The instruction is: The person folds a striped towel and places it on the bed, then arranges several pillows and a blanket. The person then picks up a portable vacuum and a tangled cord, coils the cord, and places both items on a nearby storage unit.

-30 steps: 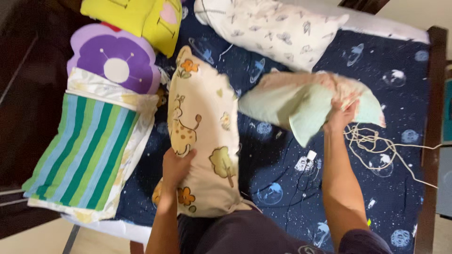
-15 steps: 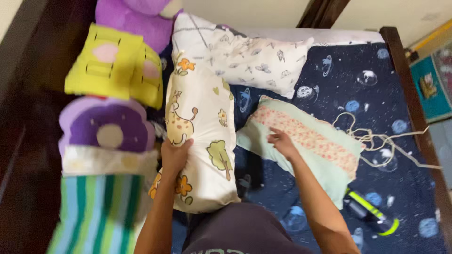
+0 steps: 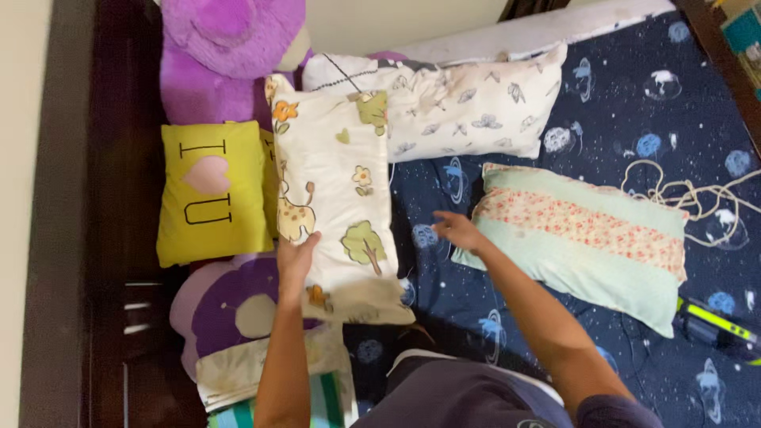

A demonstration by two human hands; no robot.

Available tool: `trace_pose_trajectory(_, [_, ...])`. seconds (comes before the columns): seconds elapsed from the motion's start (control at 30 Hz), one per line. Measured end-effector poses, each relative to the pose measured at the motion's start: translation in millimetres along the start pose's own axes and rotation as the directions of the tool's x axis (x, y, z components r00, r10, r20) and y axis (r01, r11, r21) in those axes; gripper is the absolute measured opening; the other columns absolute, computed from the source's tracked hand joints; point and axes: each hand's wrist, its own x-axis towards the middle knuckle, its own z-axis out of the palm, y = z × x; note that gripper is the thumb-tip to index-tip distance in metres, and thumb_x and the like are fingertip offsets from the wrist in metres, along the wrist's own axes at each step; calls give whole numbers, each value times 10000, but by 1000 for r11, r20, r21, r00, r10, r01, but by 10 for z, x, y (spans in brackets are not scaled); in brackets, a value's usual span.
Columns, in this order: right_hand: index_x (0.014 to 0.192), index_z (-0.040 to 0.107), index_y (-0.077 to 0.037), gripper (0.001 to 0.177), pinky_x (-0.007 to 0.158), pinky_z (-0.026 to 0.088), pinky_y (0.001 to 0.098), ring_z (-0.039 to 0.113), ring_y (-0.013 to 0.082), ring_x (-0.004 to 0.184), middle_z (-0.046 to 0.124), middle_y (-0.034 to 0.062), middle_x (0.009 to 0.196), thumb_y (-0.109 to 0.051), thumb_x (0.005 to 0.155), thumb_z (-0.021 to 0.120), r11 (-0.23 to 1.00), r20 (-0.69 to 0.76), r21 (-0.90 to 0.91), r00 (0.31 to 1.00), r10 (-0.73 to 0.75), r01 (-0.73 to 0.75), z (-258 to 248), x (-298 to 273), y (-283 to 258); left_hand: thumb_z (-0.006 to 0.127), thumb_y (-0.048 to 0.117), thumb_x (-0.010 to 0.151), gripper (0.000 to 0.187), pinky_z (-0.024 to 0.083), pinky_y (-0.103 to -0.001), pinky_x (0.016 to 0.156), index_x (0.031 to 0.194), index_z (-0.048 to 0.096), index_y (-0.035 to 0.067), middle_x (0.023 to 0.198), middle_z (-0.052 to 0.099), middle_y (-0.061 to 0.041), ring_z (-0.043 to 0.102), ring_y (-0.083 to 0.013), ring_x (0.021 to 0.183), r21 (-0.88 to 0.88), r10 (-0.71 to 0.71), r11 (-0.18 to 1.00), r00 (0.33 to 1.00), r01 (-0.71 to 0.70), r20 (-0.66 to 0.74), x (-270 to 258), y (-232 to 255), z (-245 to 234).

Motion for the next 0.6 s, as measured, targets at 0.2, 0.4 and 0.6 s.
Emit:
trace_pose_trajectory(0.2, [1480, 514, -49, 624, 744, 542, 339, 680, 194, 874, 737, 137, 1080, -277, 926, 688, 978, -133, -72, 973, 187, -198, -275, -18, 61, 916, 390, 697, 1310, 289, -483, 1176, 1605, 13, 115, 1587, 233, -327, 263, -462, 1458, 332, -17, 943, 998, -4, 61, 583, -949, 634])
trace_pose_trajectory(0.4, [1484, 486, -82, 646, 725, 548, 349, 703, 194, 903, 719, 97, 1108, -334, 923, 683, 958, -103, -72, 957, 270, -278, -305, -37, 80, 824, 367, 779, 1203, 347, -529, 1173, 1656, 13, 234, 1616, 259, -317, 324, -467, 1478, 371, -127, 922, 992, 111, 18, 426, -1162, 827])
trace_pose_trajectory(0.6, [1474, 513, -62, 633, 715, 559, 357, 700, 180, 875, 716, 90, 1091, -315, 922, 691, 962, -35, 2, 962, 272, -272, -341, 390, 49, 822, 312, 784, 1189, 362, -552, 1126, 1647, 8, 235, 1617, 234, -318, 325, -468, 1461, 366, -199, 912, 980, 186, -3, 330, -1046, 847])
